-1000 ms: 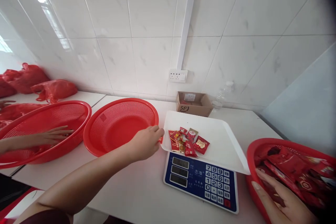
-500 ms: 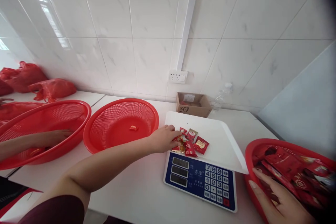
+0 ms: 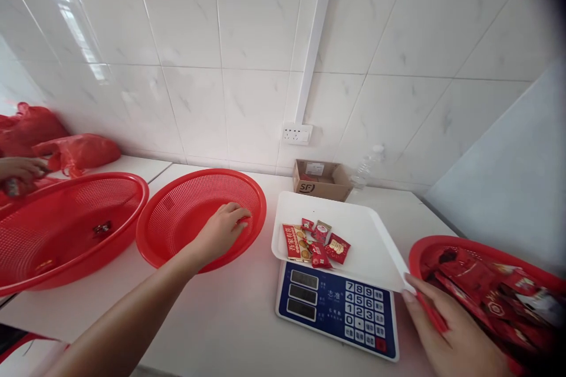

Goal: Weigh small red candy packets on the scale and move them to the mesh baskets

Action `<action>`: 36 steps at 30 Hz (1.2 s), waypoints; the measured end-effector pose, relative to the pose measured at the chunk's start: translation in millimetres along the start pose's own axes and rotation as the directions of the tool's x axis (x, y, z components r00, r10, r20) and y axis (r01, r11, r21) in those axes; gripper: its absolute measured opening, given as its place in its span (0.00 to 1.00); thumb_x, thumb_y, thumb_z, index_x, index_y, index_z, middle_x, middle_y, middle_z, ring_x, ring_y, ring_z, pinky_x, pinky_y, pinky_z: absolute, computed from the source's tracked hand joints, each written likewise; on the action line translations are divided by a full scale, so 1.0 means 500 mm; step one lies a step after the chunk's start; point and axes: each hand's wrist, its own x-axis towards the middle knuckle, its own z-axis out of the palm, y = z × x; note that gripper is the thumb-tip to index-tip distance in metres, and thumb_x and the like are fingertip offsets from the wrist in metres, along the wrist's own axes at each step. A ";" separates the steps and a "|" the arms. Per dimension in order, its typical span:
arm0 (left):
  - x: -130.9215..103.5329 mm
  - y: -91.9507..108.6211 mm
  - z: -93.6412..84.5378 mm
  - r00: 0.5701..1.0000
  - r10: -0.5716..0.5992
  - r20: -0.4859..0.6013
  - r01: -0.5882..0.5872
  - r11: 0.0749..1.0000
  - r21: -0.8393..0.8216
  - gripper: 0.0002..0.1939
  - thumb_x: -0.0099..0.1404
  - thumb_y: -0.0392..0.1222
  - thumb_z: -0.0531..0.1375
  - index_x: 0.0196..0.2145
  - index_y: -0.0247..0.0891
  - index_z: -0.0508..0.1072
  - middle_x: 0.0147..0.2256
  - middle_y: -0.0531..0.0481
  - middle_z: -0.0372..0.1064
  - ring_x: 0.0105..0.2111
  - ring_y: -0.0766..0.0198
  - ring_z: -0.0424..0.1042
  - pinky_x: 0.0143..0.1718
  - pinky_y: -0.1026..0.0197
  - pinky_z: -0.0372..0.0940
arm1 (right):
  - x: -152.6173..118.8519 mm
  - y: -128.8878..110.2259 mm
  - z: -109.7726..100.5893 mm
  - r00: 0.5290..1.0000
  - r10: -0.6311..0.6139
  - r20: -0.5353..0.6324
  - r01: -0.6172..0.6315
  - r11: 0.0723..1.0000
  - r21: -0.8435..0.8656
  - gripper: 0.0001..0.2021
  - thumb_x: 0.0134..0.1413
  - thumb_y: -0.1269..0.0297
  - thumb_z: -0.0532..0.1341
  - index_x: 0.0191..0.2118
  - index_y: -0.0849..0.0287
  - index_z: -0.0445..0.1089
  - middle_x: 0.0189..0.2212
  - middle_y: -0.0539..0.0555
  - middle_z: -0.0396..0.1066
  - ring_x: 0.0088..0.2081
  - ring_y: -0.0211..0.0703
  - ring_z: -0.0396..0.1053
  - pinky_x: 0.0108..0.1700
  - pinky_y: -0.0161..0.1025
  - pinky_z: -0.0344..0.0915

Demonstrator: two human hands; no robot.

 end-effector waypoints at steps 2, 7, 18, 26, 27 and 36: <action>-0.020 -0.010 0.001 0.998 -0.053 0.021 0.053 0.999 -0.005 0.20 0.68 0.49 0.50 0.52 0.41 0.69 0.56 0.43 0.62 0.55 0.48 0.62 0.51 0.49 0.63 | 0.018 -0.070 0.020 0.988 -0.127 0.088 0.121 0.990 0.070 0.19 0.57 0.49 0.53 0.46 0.53 0.71 0.44 0.58 0.75 0.44 0.51 0.74 0.44 0.47 0.73; -0.066 0.017 0.019 0.983 -0.011 0.186 0.019 0.999 -0.036 0.24 0.67 0.53 0.51 0.58 0.43 0.63 0.56 0.44 0.64 0.54 0.49 0.65 0.51 0.50 0.63 | 0.051 -0.193 0.097 0.856 -0.454 0.248 0.430 0.891 0.146 0.18 0.60 0.56 0.54 0.54 0.50 0.68 0.57 0.58 0.64 0.56 0.52 0.64 0.52 0.51 0.68; -0.107 0.025 0.042 0.975 0.033 0.221 -0.061 0.991 0.119 0.22 0.69 0.45 0.51 0.60 0.41 0.60 0.57 0.43 0.63 0.53 0.50 0.67 0.47 0.49 0.65 | 0.084 -0.258 0.120 0.945 -0.303 0.119 0.255 0.916 0.310 0.15 0.61 0.61 0.52 0.44 0.55 0.74 0.47 0.59 0.72 0.50 0.51 0.69 0.53 0.53 0.66; -0.105 0.031 0.049 0.976 0.066 0.207 -0.106 0.976 0.188 0.23 0.68 0.33 0.48 0.59 0.42 0.60 0.55 0.43 0.65 0.49 0.54 0.70 0.43 0.54 0.67 | 0.095 -0.356 0.141 0.811 -0.381 0.444 0.323 0.924 0.203 0.24 0.58 0.61 0.57 0.60 0.54 0.61 0.61 0.60 0.59 0.63 0.56 0.53 0.60 0.57 0.57; -0.107 0.030 0.049 0.975 0.065 0.214 -0.108 0.975 0.194 0.22 0.68 0.33 0.48 0.59 0.42 0.60 0.55 0.43 0.65 0.49 0.54 0.70 0.43 0.54 0.67 | 0.090 -0.348 0.147 0.801 -0.359 0.479 0.326 0.933 0.154 0.23 0.57 0.61 0.58 0.59 0.55 0.63 0.60 0.60 0.60 0.62 0.58 0.54 0.59 0.58 0.57; -0.107 0.037 0.051 0.968 0.025 0.252 -0.093 0.960 0.263 0.23 0.68 0.33 0.48 0.59 0.42 0.59 0.54 0.41 0.66 0.47 0.51 0.71 0.40 0.51 0.68 | 0.073 -0.310 0.142 0.810 -0.385 0.443 0.322 0.923 0.213 0.12 0.57 0.69 0.56 0.42 0.56 0.75 0.50 0.59 0.71 0.52 0.53 0.67 0.53 0.52 0.66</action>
